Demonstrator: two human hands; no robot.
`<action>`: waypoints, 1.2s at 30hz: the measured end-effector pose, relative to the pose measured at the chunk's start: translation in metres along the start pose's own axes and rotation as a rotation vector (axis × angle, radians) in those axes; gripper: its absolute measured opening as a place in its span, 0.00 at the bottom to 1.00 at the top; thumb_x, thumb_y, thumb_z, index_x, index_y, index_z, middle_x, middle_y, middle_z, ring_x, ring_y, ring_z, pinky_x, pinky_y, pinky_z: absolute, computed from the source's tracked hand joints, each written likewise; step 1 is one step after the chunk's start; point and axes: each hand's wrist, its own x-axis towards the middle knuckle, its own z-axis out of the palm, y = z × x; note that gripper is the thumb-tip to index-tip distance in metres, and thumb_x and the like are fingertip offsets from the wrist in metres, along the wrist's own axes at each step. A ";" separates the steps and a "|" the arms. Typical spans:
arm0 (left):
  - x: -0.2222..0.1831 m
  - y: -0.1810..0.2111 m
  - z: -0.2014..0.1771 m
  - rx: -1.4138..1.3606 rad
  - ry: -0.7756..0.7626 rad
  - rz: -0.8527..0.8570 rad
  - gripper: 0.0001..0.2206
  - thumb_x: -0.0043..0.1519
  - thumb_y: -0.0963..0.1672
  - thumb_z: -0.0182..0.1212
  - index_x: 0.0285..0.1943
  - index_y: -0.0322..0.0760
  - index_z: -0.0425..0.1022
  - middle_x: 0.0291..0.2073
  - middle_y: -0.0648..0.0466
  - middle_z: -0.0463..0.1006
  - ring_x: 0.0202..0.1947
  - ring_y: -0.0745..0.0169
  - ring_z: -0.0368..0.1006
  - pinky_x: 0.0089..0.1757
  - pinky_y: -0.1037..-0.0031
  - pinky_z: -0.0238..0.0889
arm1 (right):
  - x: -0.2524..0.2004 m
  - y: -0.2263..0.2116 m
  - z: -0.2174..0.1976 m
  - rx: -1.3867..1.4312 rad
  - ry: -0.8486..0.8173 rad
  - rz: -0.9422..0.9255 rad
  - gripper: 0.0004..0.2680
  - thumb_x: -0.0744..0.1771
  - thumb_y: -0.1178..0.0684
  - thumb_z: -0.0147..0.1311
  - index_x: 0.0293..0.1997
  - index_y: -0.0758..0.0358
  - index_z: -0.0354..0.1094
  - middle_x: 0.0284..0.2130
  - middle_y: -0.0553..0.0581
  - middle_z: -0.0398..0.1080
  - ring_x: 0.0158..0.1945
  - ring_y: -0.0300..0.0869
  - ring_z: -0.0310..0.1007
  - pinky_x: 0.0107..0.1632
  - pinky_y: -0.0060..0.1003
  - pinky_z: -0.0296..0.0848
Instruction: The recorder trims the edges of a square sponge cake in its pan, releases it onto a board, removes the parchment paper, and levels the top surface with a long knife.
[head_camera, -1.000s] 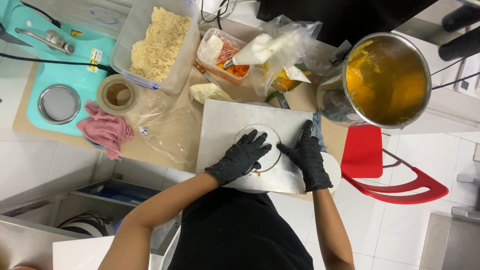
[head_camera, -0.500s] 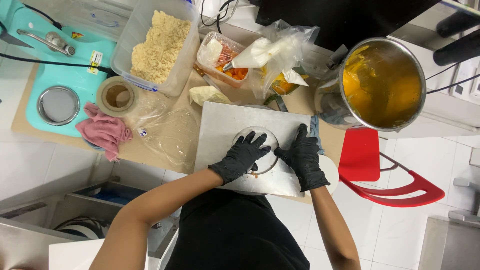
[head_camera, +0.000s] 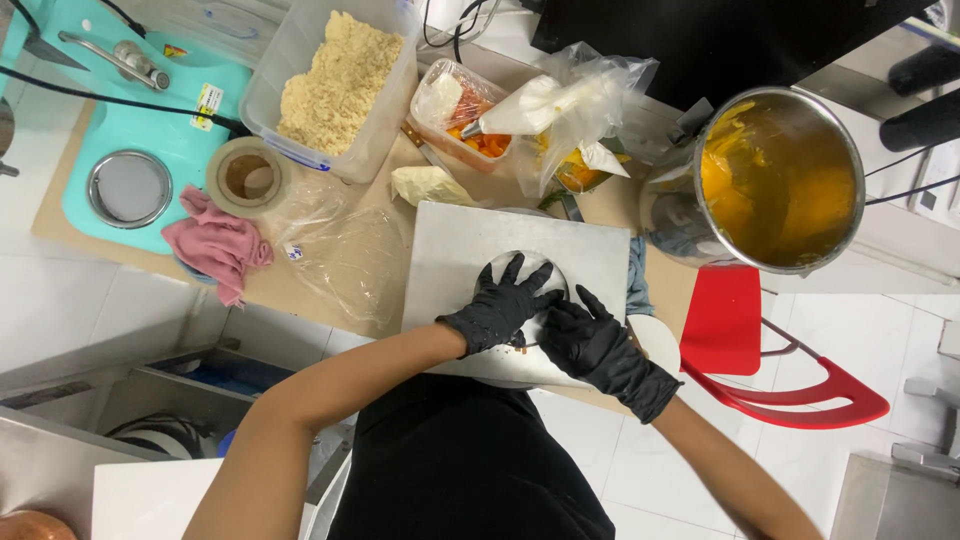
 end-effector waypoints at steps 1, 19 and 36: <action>0.000 -0.001 0.001 -0.010 0.027 0.011 0.50 0.43 0.52 0.81 0.77 0.66 0.52 0.80 0.53 0.34 0.77 0.29 0.30 0.59 0.24 0.38 | 0.003 0.004 -0.005 0.050 -0.032 -0.131 0.10 0.64 0.50 0.60 0.47 0.51 0.71 0.49 0.57 0.73 0.57 0.50 0.71 0.67 0.57 0.65; -0.005 0.011 -0.018 -0.062 0.000 -0.109 0.56 0.35 0.51 0.84 0.77 0.74 0.52 0.80 0.63 0.36 0.77 0.30 0.26 0.65 0.32 0.36 | 0.054 0.006 -0.006 0.248 -0.634 0.079 0.23 0.56 0.28 0.66 0.33 0.62 0.76 0.37 0.59 0.73 0.47 0.53 0.70 0.51 0.50 0.65; 0.021 0.012 -0.001 0.035 0.029 -0.170 0.50 0.41 0.49 0.80 0.73 0.84 0.54 0.80 0.62 0.38 0.76 0.31 0.32 0.61 0.31 0.46 | 0.061 0.002 -0.015 0.308 -0.669 -0.082 0.19 0.62 0.30 0.62 0.32 0.57 0.79 0.30 0.56 0.77 0.46 0.48 0.74 0.61 0.46 0.64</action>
